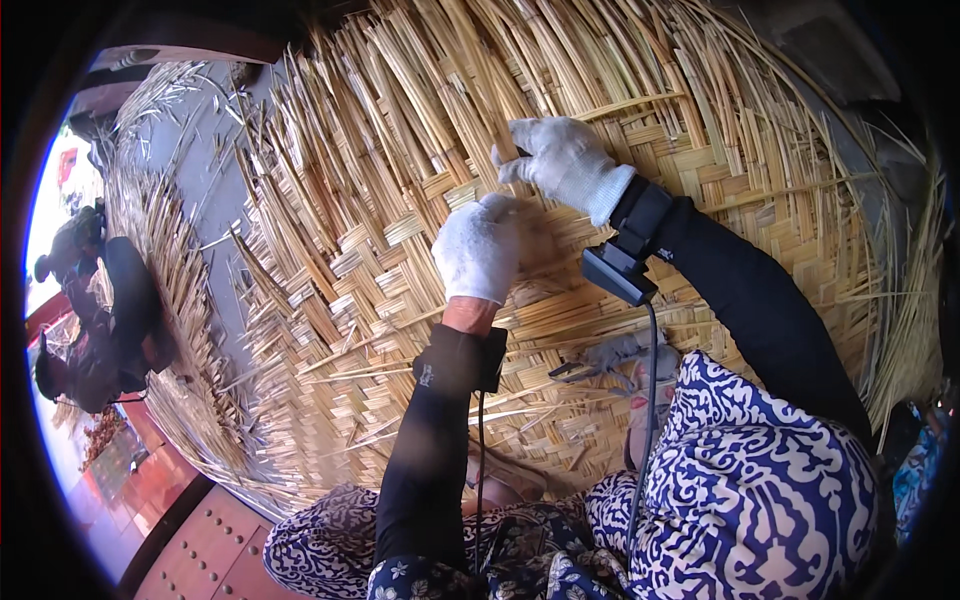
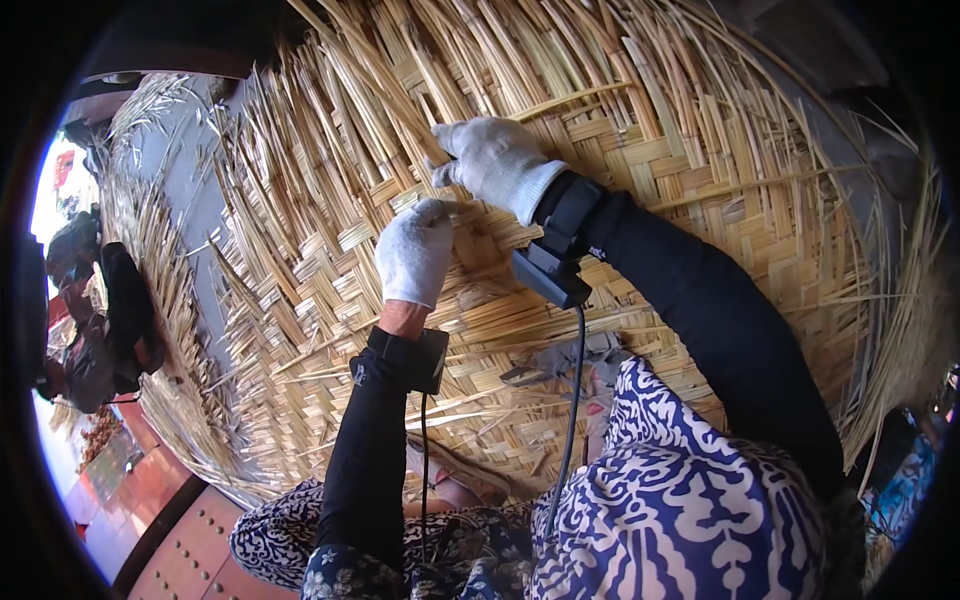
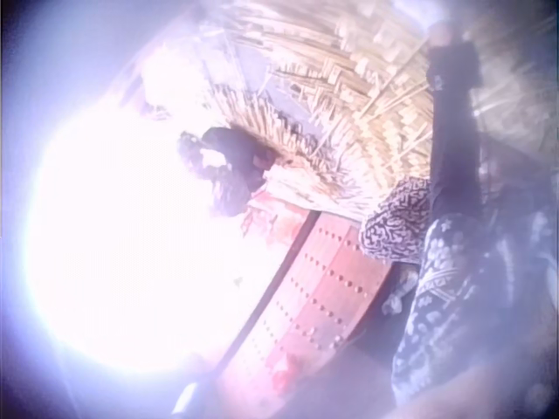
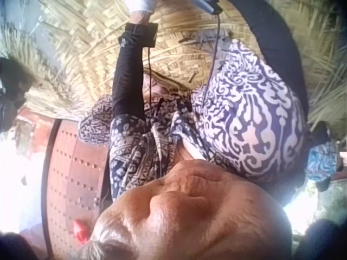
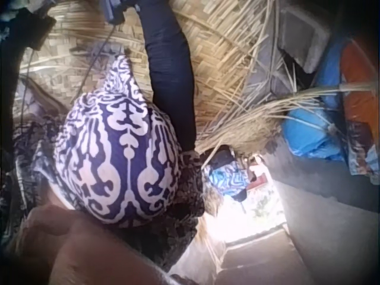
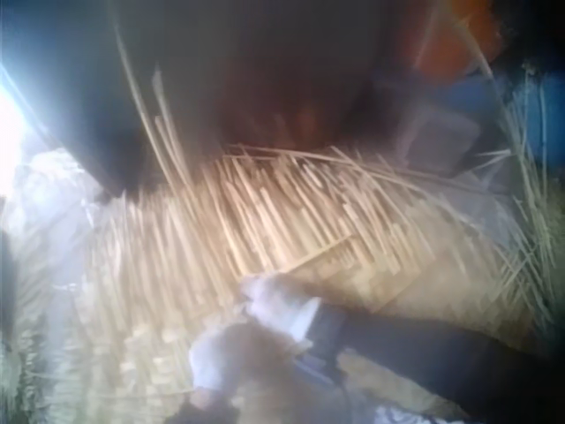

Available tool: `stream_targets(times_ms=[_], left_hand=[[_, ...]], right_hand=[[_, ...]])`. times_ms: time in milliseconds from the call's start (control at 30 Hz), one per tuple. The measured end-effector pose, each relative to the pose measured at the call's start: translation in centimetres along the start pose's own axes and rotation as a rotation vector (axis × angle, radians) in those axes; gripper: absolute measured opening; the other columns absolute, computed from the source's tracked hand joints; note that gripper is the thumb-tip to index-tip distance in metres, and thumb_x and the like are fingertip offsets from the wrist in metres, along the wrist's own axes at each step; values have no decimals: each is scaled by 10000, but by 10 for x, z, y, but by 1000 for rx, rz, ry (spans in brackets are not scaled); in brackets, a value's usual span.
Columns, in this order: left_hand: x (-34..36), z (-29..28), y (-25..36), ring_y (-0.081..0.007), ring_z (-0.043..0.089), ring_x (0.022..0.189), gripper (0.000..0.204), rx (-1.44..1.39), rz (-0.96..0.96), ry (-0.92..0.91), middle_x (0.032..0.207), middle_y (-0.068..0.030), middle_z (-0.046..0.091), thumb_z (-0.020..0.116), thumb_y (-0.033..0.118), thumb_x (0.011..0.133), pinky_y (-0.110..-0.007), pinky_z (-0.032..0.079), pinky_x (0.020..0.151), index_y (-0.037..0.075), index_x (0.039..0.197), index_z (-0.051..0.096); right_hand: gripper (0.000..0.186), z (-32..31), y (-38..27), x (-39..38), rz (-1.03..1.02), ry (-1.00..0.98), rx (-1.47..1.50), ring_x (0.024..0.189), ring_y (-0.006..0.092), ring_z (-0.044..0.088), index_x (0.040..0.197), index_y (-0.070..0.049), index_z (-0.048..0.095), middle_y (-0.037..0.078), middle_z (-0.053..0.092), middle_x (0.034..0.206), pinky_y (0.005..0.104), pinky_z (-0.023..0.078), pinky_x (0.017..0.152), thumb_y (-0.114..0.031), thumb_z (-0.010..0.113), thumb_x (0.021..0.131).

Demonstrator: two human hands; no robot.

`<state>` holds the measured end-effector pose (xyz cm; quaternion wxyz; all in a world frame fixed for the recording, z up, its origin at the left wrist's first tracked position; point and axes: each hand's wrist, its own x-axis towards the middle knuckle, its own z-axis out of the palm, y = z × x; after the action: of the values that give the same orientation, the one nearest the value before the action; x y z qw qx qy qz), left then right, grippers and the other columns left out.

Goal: Weaving thin strips of bamboo into a large floor mat.

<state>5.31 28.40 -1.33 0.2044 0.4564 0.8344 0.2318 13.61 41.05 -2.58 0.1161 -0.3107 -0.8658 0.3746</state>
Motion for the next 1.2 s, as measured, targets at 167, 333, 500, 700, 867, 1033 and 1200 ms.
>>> stream_targets(times_ms=[167,333,500,700,867,1033,1200], left_hand=[[2,4,-1,-282,587,733,135,-33,6,-61,742,-99,611,541,179,711,-356,463,653,165,797,644],[11,-2,1,-237,602,709,181,11,-131,-178,758,-107,620,539,181,713,-294,452,645,101,839,640],[14,2,1,-246,600,714,201,24,-209,-226,753,-110,620,527,203,711,-309,449,649,103,843,640],[15,0,4,-300,587,744,251,88,-169,-185,766,-149,610,502,227,723,-348,447,667,87,897,617],[16,1,8,-300,586,750,243,154,-171,-199,782,-148,613,494,221,720,-357,446,671,93,883,620],[17,4,1,-254,599,702,209,97,-205,-212,741,-113,623,503,208,714,-332,451,649,106,835,639],[19,4,-1,-217,603,667,196,66,-224,-209,710,-93,623,516,203,704,-306,454,638,110,817,647]], right_hand=[[264,1,7,1,81,-25,84,761,215,597,885,-98,597,63,628,810,310,466,694,-282,654,703],[253,5,0,2,55,-34,-7,782,204,601,895,-87,597,82,630,843,303,467,713,-257,649,715],[240,12,6,7,-2,7,73,783,202,595,882,-89,590,56,630,828,317,474,675,-256,640,717],[132,1,-1,-3,-277,18,-196,711,215,588,789,-108,573,57,606,729,310,477,622,-215,621,729],[163,2,0,-3,-139,18,-29,712,232,591,796,-108,582,48,613,795,323,477,640,-239,634,715],[409,1,-15,25,595,-327,90,881,242,578,1116,-125,527,86,608,963,345,441,814,-268,621,744],[482,-9,-20,20,368,-304,-92,955,252,549,1170,-137,486,80,589,1022,328,421,856,-305,626,741]])
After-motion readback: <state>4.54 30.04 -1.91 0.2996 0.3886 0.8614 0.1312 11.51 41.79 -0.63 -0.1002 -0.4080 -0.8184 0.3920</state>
